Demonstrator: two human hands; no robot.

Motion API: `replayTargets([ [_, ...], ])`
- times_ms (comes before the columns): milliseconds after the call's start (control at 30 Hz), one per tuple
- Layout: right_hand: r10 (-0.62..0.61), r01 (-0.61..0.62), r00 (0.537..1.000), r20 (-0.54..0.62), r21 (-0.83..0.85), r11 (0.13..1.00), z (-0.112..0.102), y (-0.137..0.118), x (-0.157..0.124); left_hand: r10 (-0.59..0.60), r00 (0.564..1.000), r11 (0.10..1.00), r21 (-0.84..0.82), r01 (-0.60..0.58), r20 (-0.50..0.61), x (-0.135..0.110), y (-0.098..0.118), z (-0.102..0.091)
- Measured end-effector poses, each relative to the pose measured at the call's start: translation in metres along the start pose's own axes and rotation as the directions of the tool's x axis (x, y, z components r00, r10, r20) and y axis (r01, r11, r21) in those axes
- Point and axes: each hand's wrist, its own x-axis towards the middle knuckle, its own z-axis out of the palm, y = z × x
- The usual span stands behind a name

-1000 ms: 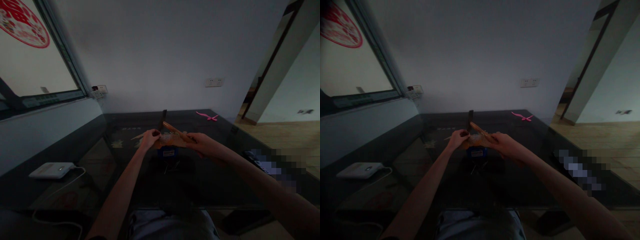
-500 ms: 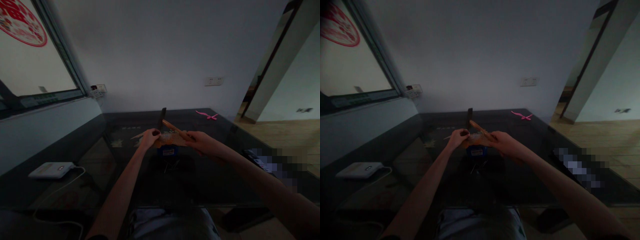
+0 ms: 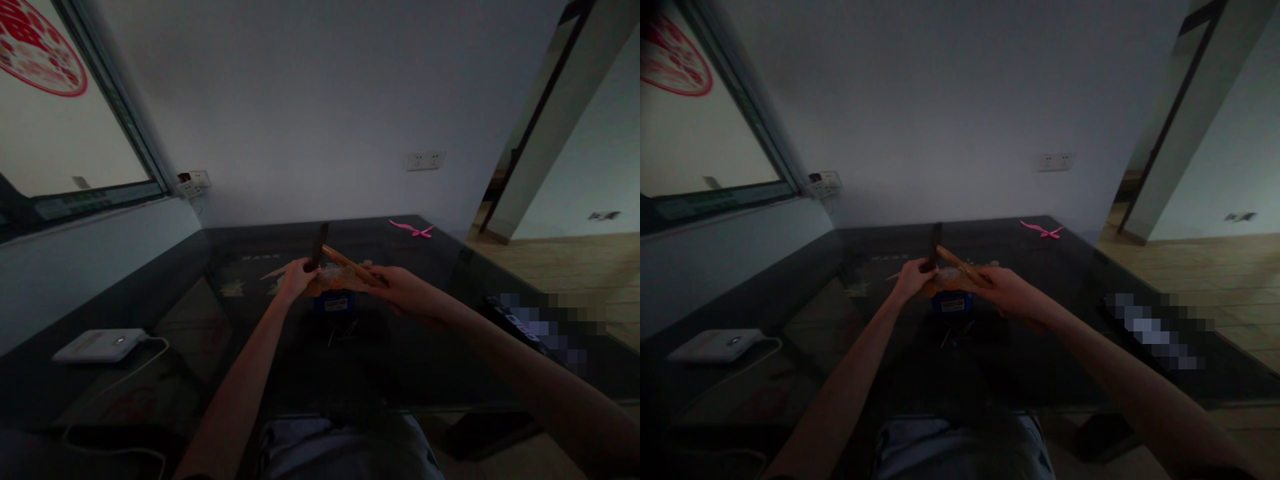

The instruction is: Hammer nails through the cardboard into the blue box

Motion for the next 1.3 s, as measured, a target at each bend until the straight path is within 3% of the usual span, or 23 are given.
replayTargets([
  [233, 0.046, -0.035, 0.998, -0.051, 0.197, 0.980, 0.006, 0.006, -0.010, 0.021, 1.000, 0.998, -0.059, -0.021, -0.001, 0.000, 0.003, 0.000],
  [467, 0.115, 0.021, 0.971, -0.208, 0.557, 0.830, 0.037, 0.041, -0.018, 0.049, 0.999, 0.993, -0.104, -0.049, -0.007, -0.001, 0.007, -0.010],
  [667, 0.098, 0.098, 0.960, -0.260, 0.647, 0.756, 0.046, 0.062, -0.015, 0.045, 0.999, 0.999, -0.022, -0.045, -0.001, -0.003, 0.003, -0.012],
  [767, 0.109, 0.086, 0.962, -0.252, 0.653, 0.753, 0.046, 0.065, -0.017, 0.059, 0.998, 0.998, -0.024, -0.059, -0.017, -0.004, 0.014, -0.021],
  [967, 0.134, 0.068, 0.959, -0.250, 0.662, 0.746, 0.046, 0.068, -0.018, 0.201, 0.945, 0.978, 0.100, -0.180, -0.259, -0.029, 0.061, -0.042],
  [1033, 0.155, 0.057, 0.956, -0.250, 0.675, 0.736, 0.045, 0.068, -0.018, 0.258, 0.947, 0.964, 0.117, -0.239, -0.191, -0.050, 0.071, -0.037],
  [1100, 0.160, 0.068, 0.953, -0.256, 0.698, 0.713, 0.044, 0.067, -0.018, 0.342, 0.939, 0.935, 0.083, -0.345, 0.042, -0.072, 0.074, -0.026],
  [1200, 0.151, 0.096, 0.953, -0.263, 0.735, 0.672, 0.044, 0.068, -0.017, 0.371, 0.840, 0.913, 0.009, -0.408, 0.396, -0.094, 0.065, -0.007],
  [1300, 0.149, 0.122, 0.946, -0.287, 0.744, 0.656, 0.044, 0.071, -0.016, 0.286, 0.821, 0.924, 0.083, -0.372, 0.494, -0.096, 0.048, 0.003],
])
